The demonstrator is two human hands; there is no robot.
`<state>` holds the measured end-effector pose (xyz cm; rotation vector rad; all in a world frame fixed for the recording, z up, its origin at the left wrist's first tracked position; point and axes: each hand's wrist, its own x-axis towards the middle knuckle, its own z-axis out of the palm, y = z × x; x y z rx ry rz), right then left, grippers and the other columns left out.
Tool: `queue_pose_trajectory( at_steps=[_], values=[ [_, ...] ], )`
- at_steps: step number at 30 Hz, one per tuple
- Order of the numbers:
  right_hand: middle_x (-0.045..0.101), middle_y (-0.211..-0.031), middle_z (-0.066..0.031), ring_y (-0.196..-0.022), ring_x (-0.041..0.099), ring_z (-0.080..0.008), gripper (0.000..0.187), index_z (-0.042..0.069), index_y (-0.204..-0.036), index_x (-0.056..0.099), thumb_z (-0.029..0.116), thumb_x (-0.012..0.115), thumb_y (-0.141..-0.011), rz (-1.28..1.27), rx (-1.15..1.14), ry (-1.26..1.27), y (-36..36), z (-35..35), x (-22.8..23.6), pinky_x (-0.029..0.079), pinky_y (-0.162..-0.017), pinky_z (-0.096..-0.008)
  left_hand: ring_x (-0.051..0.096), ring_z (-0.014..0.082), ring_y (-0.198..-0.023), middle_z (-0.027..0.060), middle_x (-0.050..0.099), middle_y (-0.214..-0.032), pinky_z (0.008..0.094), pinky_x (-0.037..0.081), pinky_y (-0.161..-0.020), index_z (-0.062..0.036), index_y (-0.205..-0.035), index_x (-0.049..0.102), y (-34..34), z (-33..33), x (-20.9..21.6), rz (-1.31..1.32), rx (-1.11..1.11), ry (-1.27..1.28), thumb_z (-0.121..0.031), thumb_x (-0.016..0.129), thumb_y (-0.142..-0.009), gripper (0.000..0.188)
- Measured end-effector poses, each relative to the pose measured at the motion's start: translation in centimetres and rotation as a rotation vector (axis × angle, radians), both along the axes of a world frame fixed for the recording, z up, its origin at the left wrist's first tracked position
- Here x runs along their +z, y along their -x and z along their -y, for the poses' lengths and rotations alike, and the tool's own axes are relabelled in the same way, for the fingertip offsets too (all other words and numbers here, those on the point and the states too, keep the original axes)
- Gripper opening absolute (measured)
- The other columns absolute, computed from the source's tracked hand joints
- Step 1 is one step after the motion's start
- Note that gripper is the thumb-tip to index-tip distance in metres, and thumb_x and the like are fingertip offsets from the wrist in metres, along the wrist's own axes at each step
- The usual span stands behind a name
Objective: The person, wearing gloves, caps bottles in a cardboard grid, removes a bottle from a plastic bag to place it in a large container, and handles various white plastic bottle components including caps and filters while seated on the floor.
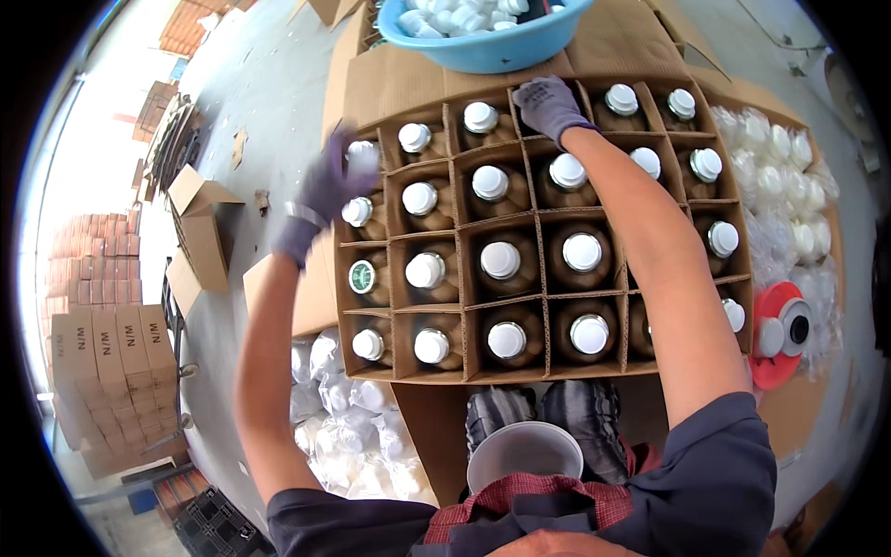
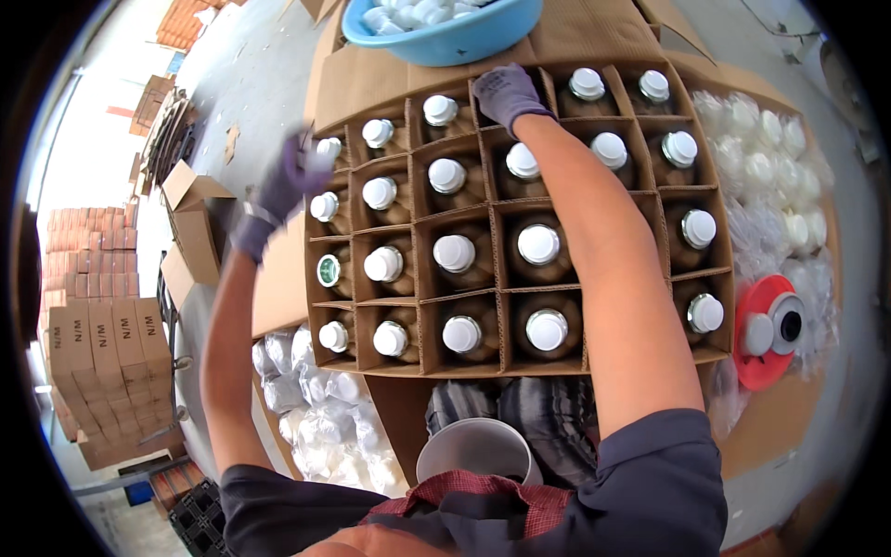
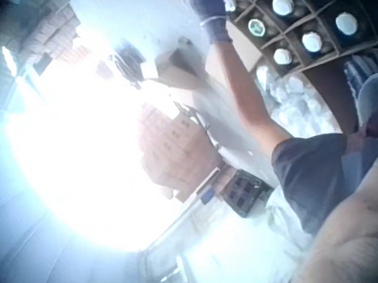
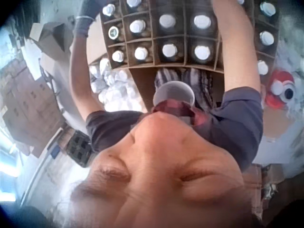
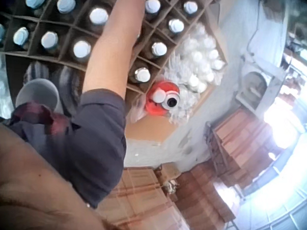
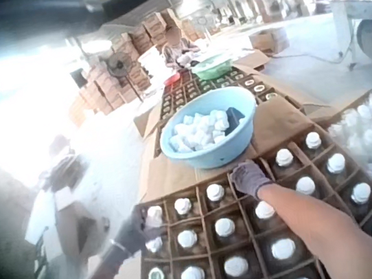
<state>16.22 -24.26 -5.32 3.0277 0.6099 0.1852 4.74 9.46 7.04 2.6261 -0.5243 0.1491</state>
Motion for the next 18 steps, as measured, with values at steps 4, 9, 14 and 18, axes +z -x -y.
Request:
queue_pose_trajectory(
  at_steps=[4,9,14,18],
  values=[
    [0.07,-0.105,-0.0101,-0.101,0.065,-0.028,0.024,0.014,-0.099,0.072,0.021,0.052,-0.088,0.002,0.053,-0.219,0.1,0.1,0.5,0.047,-0.09,-0.0431,0.065,0.0303,-0.083,0.0137,0.064,-0.093,0.0399,0.053,-0.074,-0.0082,-0.117,0.057,12.2,-5.4,-4.4,-0.195,0.208,-0.193,-0.032,0.08,-0.075,0.053],
    [0.067,-0.104,-0.0131,-0.105,0.06,-0.033,0.026,0.011,-0.106,0.065,0.02,0.059,-0.083,0.349,0.285,-0.728,1.1,0.9,2.0,0.046,-0.093,-0.043,0.054,0.0367,-0.1,0.0166,0.052,-0.112,0.047,0.048,-0.082,-0.0137,-0.124,0.057,16.6,-2.6,-9.6,0.148,0.266,-0.344,-0.027,0.068,-0.084,0.044],
    [0.064,-0.115,-0.0141,-0.107,0.06,-0.0332,0.04,0.013,-0.121,0.06,0.03,0.059,-0.085,0.296,-0.043,-0.69,0.1,2.2,5.2,0.046,-0.092,-0.0477,0.052,0.0407,-0.095,0.0187,0.053,-0.105,0.0505,0.047,-0.078,-0.0068,-0.098,0.056,13.4,1.4,-10.8,0.066,0.29,-0.344,-0.015,0.063,-0.081,0.021],
    [0.068,-0.105,-0.0113,-0.093,0.066,-0.0275,0.033,0.007,-0.107,0.066,0.016,0.072,-0.076,0.245,0.631,-0.689,8.7,-5.4,8.1,0.054,-0.081,-0.0361,0.054,0.0367,-0.102,0.0155,0.052,-0.113,0.0498,0.05,-0.081,-0.0081,-0.107,0.057,12.8,0.1,-12.4,0.021,0.389,-0.432,-0.02,0.067,-0.078,0.033]
  ],
)
